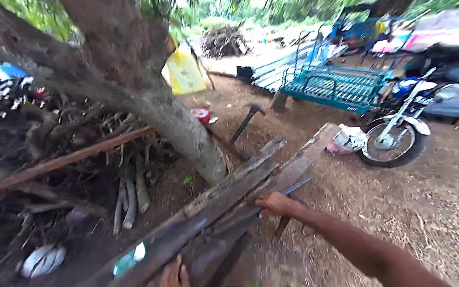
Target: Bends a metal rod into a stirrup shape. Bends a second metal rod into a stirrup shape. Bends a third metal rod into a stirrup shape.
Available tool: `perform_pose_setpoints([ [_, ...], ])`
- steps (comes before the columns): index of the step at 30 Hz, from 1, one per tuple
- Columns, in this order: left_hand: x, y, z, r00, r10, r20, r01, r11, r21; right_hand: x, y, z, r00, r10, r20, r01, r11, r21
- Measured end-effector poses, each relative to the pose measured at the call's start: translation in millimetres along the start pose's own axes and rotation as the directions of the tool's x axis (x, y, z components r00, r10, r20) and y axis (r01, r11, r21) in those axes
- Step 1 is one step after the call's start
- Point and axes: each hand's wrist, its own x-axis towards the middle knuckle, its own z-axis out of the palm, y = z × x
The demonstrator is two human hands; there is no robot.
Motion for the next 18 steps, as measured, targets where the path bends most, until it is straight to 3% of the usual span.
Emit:
perform_pose_setpoints([
  [2,2.0,-1.2,0.6,0.998,0.032,-0.059,-0.034,0.999,-0.026,-7.0,-4.2,-4.5,1.0,0.008,-0.015,-0.007,1.0,0.015],
  [7,-2.0,2.5,-5.4,0.984,-0.146,0.103,0.154,0.985,-0.074,2.2,5.2,18.1,0.996,-0.078,-0.042,0.074,0.993,-0.088],
  [12,-7.4,4.0,1.8,0.98,-0.19,0.061,0.195,0.975,-0.104,8.7,14.5,19.9,0.979,-0.2,-0.032,0.193,0.969,-0.156],
  [18,0.1,4.0,5.0,0.984,-0.178,-0.007,0.177,0.981,-0.078,13.2,14.7,14.1,0.972,-0.229,0.042,0.233,0.962,-0.14],
])
